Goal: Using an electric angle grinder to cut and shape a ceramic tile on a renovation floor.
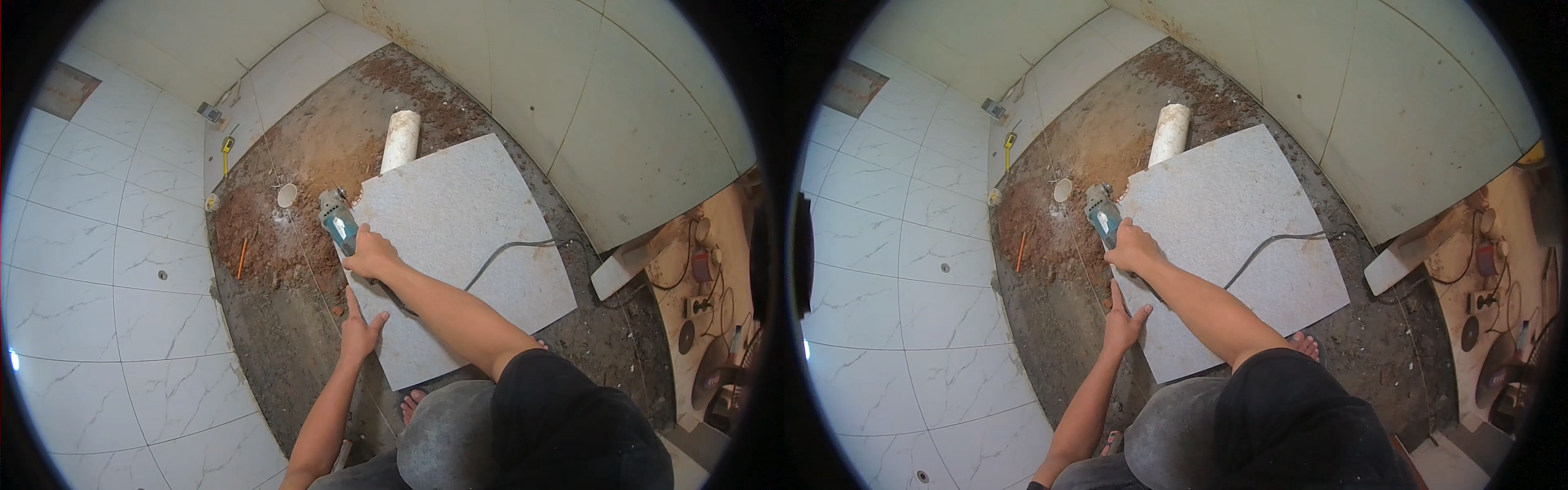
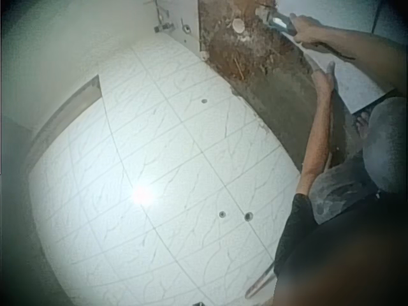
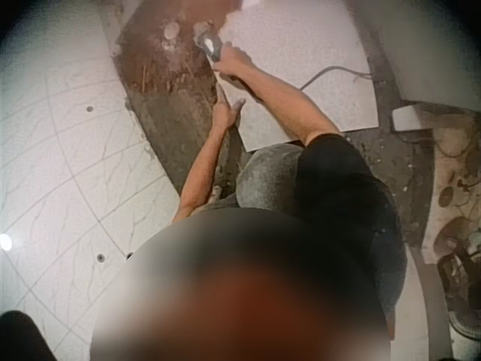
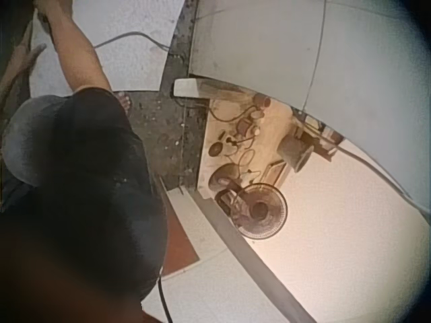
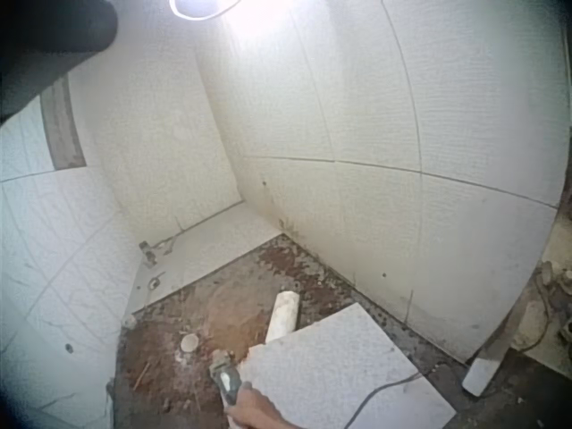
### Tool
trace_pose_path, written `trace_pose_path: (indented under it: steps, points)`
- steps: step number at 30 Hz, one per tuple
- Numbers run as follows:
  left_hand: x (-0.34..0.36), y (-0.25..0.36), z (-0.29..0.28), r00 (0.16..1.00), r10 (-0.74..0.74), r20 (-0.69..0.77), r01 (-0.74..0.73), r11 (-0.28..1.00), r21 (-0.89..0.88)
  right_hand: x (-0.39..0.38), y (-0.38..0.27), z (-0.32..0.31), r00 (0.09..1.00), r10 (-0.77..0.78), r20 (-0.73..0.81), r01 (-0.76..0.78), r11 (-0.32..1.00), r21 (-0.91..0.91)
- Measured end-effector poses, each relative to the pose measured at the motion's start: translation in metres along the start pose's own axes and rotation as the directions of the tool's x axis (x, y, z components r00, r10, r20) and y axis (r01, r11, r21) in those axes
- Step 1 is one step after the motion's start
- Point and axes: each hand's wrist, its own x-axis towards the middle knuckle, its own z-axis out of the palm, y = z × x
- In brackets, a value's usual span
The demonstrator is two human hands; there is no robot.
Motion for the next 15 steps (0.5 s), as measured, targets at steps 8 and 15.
trace_pose_path:
  steps: [8,15]
  points:
    - [0.0009,0.0019,0.0023,1.0,-0.007,0.011,0.007,1.0,0.015,-0.0006,0.0023,0.0038,0.999,-0.016,-0.051,0.015,1.0,-0.021]
    - [-0.0003,0.003,0.0007,1.0,0.001,-0.01,0.0,0.998,0.062,0.0,0.0022,-0.0017,0.996,-0.046,-0.079,0.043,0.998,-0.04]
